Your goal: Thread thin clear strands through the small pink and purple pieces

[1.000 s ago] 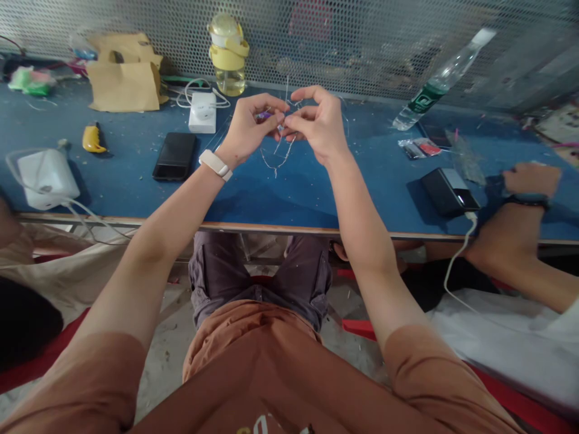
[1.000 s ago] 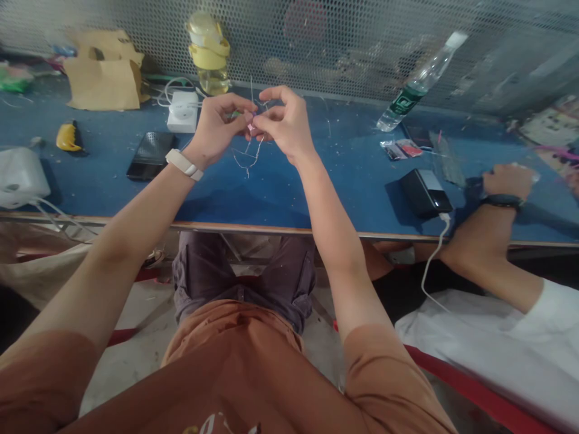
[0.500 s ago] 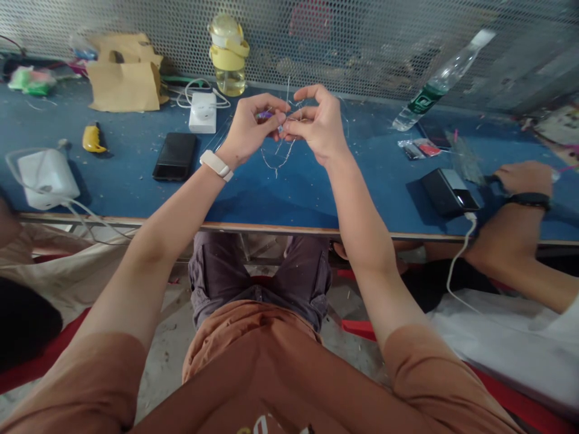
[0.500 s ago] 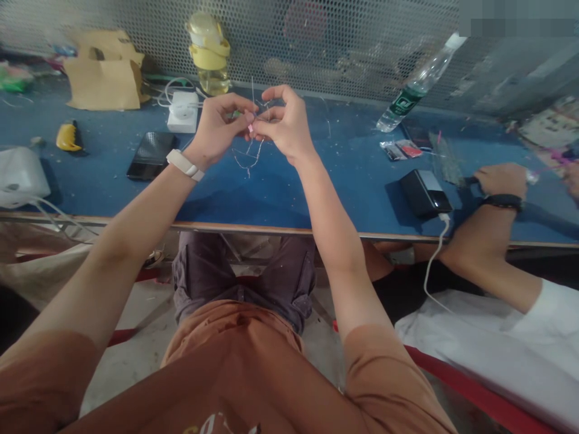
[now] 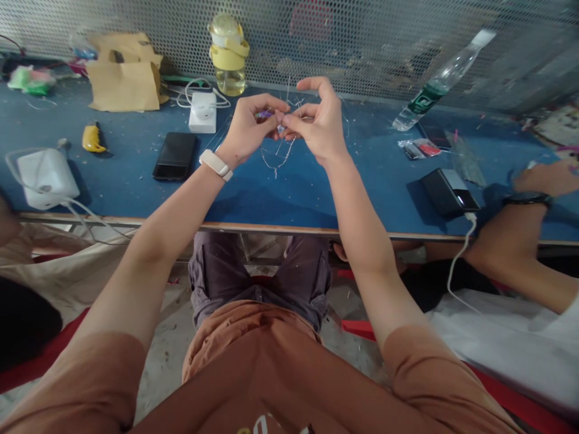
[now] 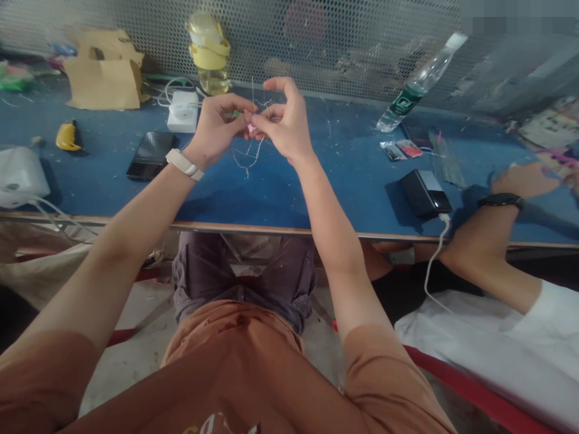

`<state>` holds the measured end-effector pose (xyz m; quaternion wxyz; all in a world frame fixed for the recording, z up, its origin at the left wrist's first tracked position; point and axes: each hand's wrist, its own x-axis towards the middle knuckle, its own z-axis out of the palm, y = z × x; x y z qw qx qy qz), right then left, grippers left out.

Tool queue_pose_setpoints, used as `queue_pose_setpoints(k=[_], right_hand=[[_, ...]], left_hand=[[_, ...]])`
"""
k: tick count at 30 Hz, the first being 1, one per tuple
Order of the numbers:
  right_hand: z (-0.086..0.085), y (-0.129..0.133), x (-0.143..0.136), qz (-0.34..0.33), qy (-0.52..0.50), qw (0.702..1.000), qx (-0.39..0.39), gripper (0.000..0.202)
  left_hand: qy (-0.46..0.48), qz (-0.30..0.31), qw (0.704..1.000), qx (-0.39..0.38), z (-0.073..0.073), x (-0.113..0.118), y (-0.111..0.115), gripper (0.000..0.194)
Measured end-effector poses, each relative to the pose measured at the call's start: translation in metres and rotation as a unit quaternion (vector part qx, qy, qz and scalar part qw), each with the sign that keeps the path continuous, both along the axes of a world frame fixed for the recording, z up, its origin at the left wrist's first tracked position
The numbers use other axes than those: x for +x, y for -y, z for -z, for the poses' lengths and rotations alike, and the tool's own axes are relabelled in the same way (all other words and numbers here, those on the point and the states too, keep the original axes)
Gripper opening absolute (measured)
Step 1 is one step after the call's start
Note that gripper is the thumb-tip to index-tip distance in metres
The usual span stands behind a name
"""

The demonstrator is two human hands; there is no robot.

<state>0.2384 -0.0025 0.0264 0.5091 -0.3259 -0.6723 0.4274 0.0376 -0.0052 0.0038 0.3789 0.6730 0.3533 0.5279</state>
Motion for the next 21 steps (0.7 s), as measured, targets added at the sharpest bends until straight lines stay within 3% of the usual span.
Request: queue_pose_setpoints(k=[9, 16, 21], right_hand=[[0.001, 0.0, -0.001, 0.026, 0.029, 0.998, 0.059, 0.08], [0.005, -0.004, 0.0, 0.029, 0.047, 0.998, 0.032, 0.078], [0.009, -0.014, 0.001, 0.016, 0.044, 0.999, 0.028, 0.077]], left_hand=[[-0.055, 0.005, 0.993, 0.102, 0.011, -0.002, -0.019, 0.056], [-0.006, -0.027, 0.993, 0.117, 0.008, -0.002, -0.016, 0.041], [-0.05, -0.026, 0.99, 0.128, 0.003, -0.006, -0.016, 0.038]])
